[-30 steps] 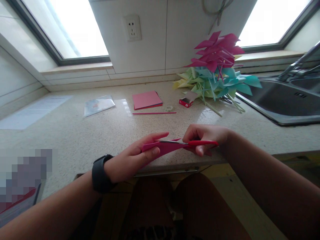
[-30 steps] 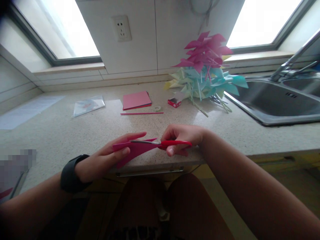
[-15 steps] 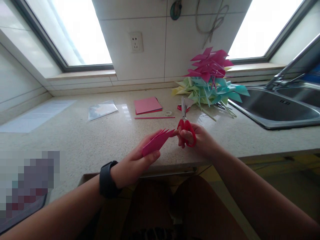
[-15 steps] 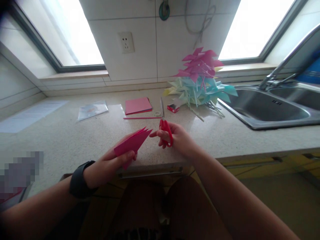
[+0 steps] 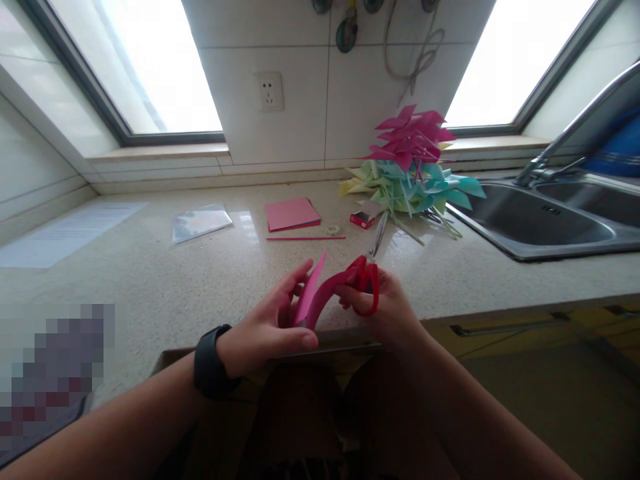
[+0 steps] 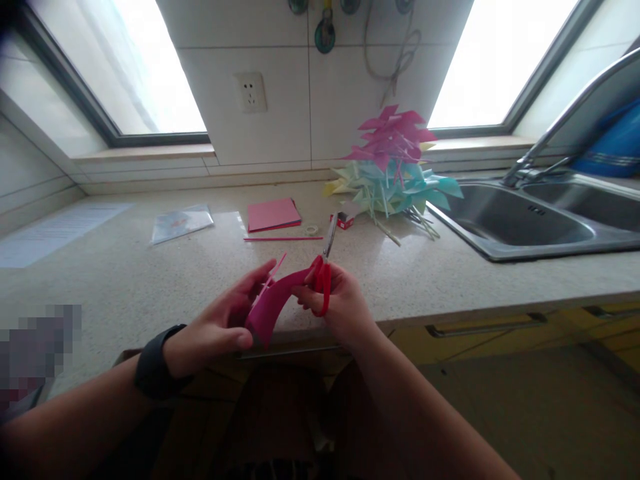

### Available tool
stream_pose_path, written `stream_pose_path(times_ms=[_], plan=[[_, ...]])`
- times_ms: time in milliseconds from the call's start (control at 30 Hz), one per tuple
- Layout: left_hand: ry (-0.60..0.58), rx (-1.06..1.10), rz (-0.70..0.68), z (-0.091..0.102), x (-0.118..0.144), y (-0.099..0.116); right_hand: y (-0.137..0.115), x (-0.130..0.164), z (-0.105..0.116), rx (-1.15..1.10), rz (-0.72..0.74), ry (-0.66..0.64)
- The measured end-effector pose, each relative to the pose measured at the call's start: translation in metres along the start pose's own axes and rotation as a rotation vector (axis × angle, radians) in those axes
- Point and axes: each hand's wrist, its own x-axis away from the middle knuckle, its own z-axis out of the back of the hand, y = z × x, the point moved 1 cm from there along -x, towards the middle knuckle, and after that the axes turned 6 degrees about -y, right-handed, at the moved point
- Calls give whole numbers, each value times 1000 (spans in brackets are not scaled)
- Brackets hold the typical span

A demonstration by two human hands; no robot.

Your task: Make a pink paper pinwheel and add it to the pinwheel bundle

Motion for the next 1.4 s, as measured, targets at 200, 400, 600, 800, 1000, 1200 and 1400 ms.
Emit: stream_pose_path(times_ms=[200,400,600,800,1000,1200,1400], plan=[[267,360,37,-1,-10,1,0,3,2,-5,-4,39],[412,397,11,5,-12,3,5,5,4,-95,49,70],[402,268,-8,6,-10,1,7,6,4,-105,51,87],[428,222,-38,6,-11,-1,7,5,3,-145,85,106],[400,213,-36,5,-12,0,7,8,4,-118,90,98],[348,202,-48,6,-12,-2,7,8,4,-101,86,89],[346,184,-56,7,-11,-4,9,5,4,-198,95,96]])
